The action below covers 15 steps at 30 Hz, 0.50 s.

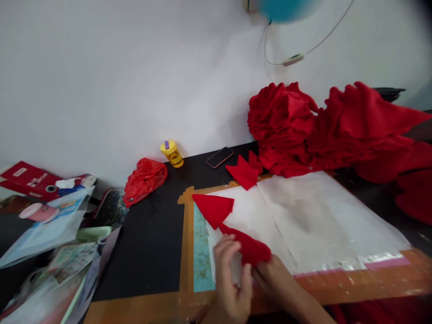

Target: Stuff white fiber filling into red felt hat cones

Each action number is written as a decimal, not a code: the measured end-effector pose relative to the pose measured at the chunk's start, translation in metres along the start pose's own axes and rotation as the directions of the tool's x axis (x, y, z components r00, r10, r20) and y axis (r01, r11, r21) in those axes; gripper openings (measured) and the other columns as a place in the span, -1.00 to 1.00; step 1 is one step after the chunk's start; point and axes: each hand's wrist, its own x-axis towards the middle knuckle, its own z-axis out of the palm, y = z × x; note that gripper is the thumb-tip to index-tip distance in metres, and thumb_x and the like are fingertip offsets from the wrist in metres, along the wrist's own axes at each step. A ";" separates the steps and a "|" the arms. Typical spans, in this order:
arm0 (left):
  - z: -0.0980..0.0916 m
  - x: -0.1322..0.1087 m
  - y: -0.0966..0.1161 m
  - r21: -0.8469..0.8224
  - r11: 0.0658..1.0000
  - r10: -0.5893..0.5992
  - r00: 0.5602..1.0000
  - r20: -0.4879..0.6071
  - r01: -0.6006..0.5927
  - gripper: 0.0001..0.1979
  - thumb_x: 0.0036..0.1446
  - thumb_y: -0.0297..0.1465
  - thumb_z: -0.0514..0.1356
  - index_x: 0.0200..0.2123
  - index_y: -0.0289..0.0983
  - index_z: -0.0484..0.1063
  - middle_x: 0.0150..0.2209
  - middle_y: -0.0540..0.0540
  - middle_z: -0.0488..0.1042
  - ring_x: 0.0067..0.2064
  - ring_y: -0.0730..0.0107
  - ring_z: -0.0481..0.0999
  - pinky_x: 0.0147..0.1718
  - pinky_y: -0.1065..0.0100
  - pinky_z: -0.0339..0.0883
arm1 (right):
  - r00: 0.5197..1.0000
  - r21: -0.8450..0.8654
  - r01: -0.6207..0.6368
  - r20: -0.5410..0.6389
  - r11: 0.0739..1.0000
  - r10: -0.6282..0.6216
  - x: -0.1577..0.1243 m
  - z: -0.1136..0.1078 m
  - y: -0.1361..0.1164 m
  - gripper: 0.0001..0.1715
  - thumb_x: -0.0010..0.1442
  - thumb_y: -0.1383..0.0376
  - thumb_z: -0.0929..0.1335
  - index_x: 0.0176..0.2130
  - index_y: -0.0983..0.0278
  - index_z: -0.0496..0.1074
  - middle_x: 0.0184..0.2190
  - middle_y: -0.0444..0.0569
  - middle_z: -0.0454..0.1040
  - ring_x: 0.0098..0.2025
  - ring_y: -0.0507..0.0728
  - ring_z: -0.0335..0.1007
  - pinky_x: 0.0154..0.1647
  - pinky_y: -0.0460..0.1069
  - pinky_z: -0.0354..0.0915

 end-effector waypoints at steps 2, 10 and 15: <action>-0.007 0.004 -0.012 -0.264 0.924 -0.351 0.886 -0.302 0.276 -0.55 0.17 -0.36 0.25 0.12 -0.15 0.30 0.13 -0.20 0.37 0.18 0.14 0.35 0.18 0.12 0.23 | 0.995 -0.027 0.010 0.097 1.000 -0.007 0.008 -0.006 -0.007 -0.67 0.20 0.35 0.19 -0.39 0.24 0.52 -0.42 0.05 0.59 -0.36 0.20 0.54 -0.31 0.03 0.48; 0.008 0.043 -0.013 -0.846 0.170 -0.820 0.548 0.162 0.505 -0.64 0.02 -0.24 0.39 -0.14 -0.26 0.48 -0.34 -0.03 0.52 -0.34 0.37 0.52 -0.28 0.35 0.41 | 0.971 0.026 0.230 -0.071 0.973 -0.228 0.009 0.006 -0.030 -0.64 0.18 0.42 0.21 -0.12 0.30 0.51 -0.16 0.16 0.59 -0.15 0.22 0.56 -0.17 0.05 0.51; 0.015 0.047 -0.002 -0.806 0.234 -0.769 0.611 0.189 0.544 -0.59 -0.01 -0.27 0.41 -0.10 -0.29 0.47 -0.32 -0.05 0.50 -0.35 0.43 0.47 -0.33 0.43 0.34 | 0.978 0.075 0.176 -0.131 0.982 -0.165 0.001 0.009 -0.010 -0.71 0.30 0.32 0.21 -0.23 0.19 0.52 -0.31 0.05 0.55 -0.28 0.19 0.51 -0.28 0.03 0.50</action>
